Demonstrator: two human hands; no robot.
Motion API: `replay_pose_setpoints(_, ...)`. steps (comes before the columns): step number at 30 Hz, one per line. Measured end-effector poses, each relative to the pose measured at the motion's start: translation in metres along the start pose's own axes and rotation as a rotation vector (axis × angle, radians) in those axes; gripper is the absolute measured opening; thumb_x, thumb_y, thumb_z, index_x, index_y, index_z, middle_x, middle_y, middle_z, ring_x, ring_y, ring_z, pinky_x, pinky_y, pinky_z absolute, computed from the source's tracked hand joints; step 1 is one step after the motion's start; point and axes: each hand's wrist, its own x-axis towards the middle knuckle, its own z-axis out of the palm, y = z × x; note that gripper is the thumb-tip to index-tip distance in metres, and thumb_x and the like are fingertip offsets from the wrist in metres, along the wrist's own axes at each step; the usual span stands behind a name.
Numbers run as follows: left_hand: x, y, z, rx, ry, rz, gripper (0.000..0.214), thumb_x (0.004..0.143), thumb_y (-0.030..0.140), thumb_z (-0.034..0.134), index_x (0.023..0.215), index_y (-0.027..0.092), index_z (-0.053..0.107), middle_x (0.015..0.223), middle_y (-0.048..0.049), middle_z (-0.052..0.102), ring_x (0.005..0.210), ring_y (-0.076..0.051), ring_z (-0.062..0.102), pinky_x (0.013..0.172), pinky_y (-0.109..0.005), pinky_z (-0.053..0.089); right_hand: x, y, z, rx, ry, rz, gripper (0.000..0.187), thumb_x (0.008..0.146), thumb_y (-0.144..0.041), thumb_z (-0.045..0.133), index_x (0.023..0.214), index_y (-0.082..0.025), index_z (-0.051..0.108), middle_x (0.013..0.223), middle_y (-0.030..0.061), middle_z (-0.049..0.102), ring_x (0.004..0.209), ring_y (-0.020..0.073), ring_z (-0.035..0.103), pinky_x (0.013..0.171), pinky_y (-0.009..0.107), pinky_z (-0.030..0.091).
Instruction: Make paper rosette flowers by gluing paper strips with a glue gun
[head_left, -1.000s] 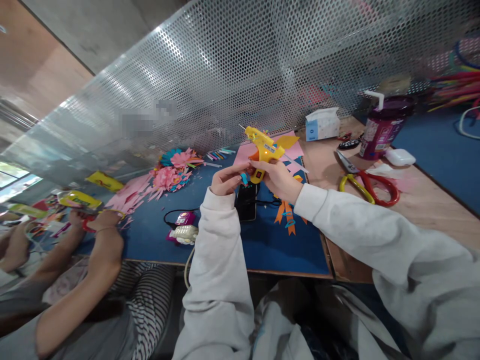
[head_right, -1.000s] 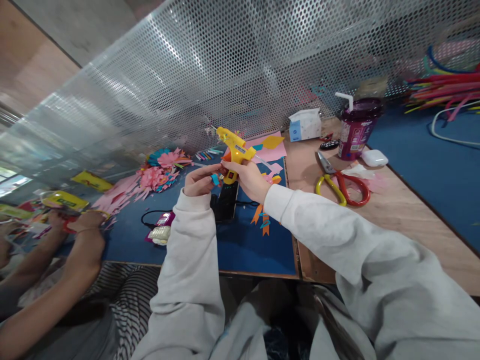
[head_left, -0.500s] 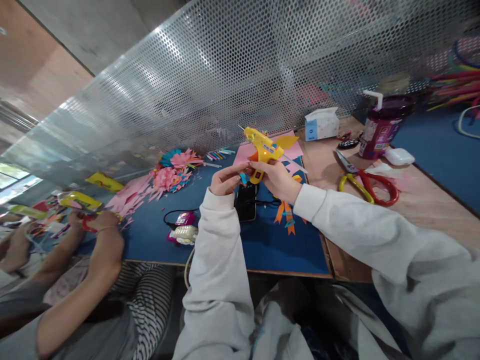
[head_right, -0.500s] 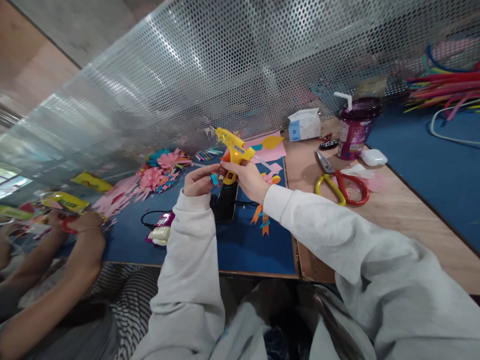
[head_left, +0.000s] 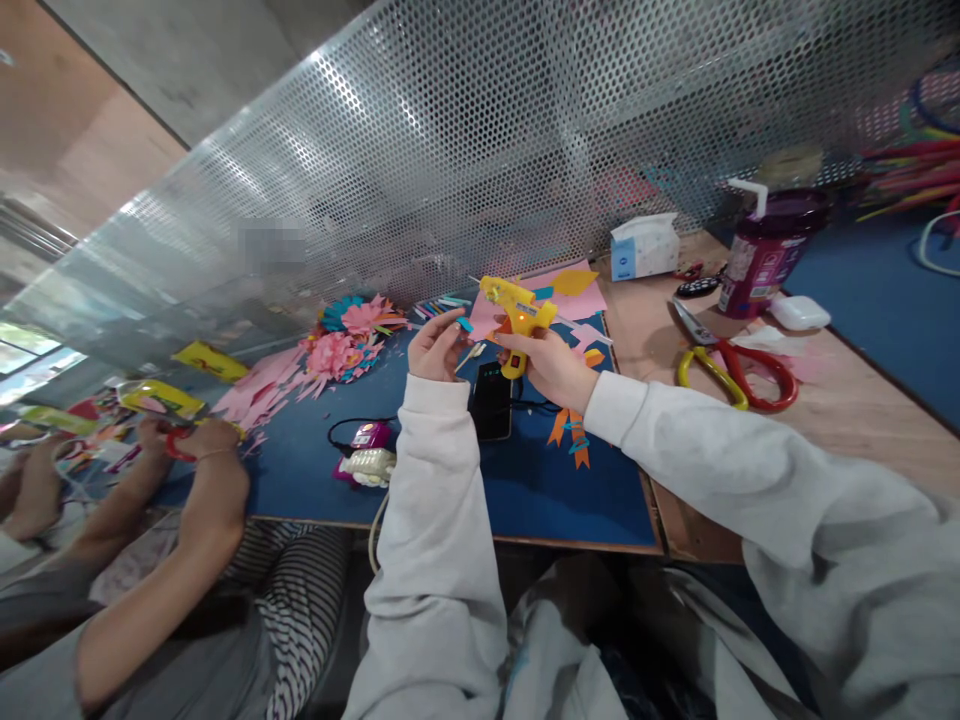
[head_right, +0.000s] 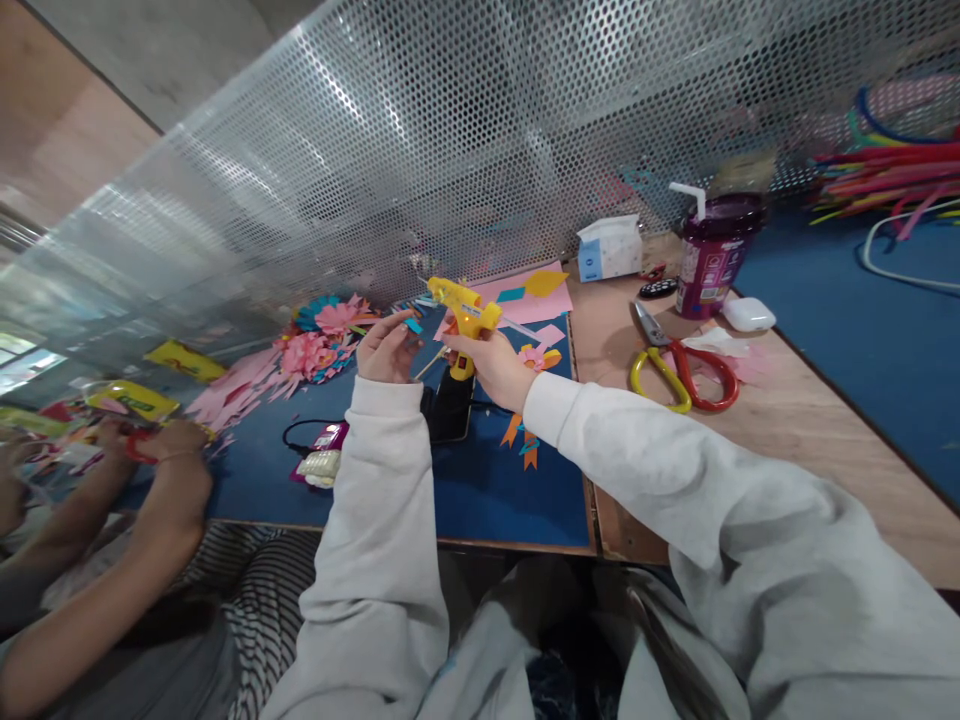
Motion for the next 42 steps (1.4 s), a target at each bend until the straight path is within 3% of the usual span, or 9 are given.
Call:
replay_pose_setpoints(4,0.014,-0.01,-0.016,0.011,0.168,0.075,0.03,0.058,0.034,0.08,0.084,0.021,0.071,0.081,-0.0007,0.069,0.067,-0.009,0.062,0.06,-0.02,0.05,-0.004,0.004,0.0,-0.066,0.04,0.076,0.026,0.058,-0.023,0.076,0.078,-0.02,0.061,0.079,-0.003,0.06,0.061,0.0082,0.048,0.057,0.024,0.041)
replay_pose_setpoints(11,0.018,-0.012,-0.022,0.164,0.271,0.163,0.041,0.058,0.043,0.078,0.091,0.02,0.07,0.084,-0.0025,0.069,0.071,-0.011,0.064,0.058,-0.019,0.049,-0.01,0.009,0.005,-0.164,0.15,0.151,0.023,0.057,-0.023,0.077,0.075,-0.02,0.062,0.072,-0.0025,0.061,0.056,0.0081,0.05,0.049,0.022,0.042)
replay_pose_setpoints(17,0.011,-0.004,-0.018,0.393,0.203,0.195,0.043,0.064,0.046,0.073,0.098,0.021,0.07,0.094,-0.0055,0.07,0.079,-0.015,0.067,0.06,-0.021,0.053,-0.01,0.014,0.005,-0.169,0.21,0.167,0.011,0.069,-0.02,0.068,0.077,-0.019,0.062,0.065,-0.0024,0.06,0.047,0.0065,0.048,0.044,0.021,0.04)
replay_pose_setpoints(23,0.007,0.0,-0.017,0.52,0.139,0.268,0.037,0.071,0.042,0.069,0.1,0.019,0.069,0.091,-0.006,0.071,0.081,-0.016,0.066,0.063,-0.024,0.055,-0.01,0.012,0.005,-0.178,0.257,0.154,0.003,0.075,-0.018,0.062,0.076,-0.017,0.06,0.061,-0.0027,0.06,0.043,0.0049,0.046,0.043,0.019,0.038)
replay_pose_setpoints(37,0.004,0.004,-0.016,0.611,0.092,0.313,0.029,0.076,0.036,0.066,0.099,0.019,0.07,0.088,-0.0044,0.071,0.07,-0.013,0.065,0.062,-0.024,0.054,-0.011,0.012,0.008,-0.239,0.322,0.196,0.015,0.077,-0.009,0.054,0.064,-0.016,0.053,0.048,-0.0038,0.052,0.037,0.0055,0.042,0.037,0.019,0.033)
replay_pose_setpoints(42,0.005,0.003,-0.017,0.609,0.07,0.325,0.028,0.076,0.037,0.066,0.099,0.02,0.07,0.073,-0.0016,0.068,0.055,-0.009,0.058,0.054,-0.022,0.048,-0.012,0.01,0.008,-0.232,0.338,0.208,0.016,0.077,-0.008,0.054,0.063,-0.016,0.052,0.049,-0.0041,0.051,0.039,0.0051,0.043,0.037,0.018,0.033)
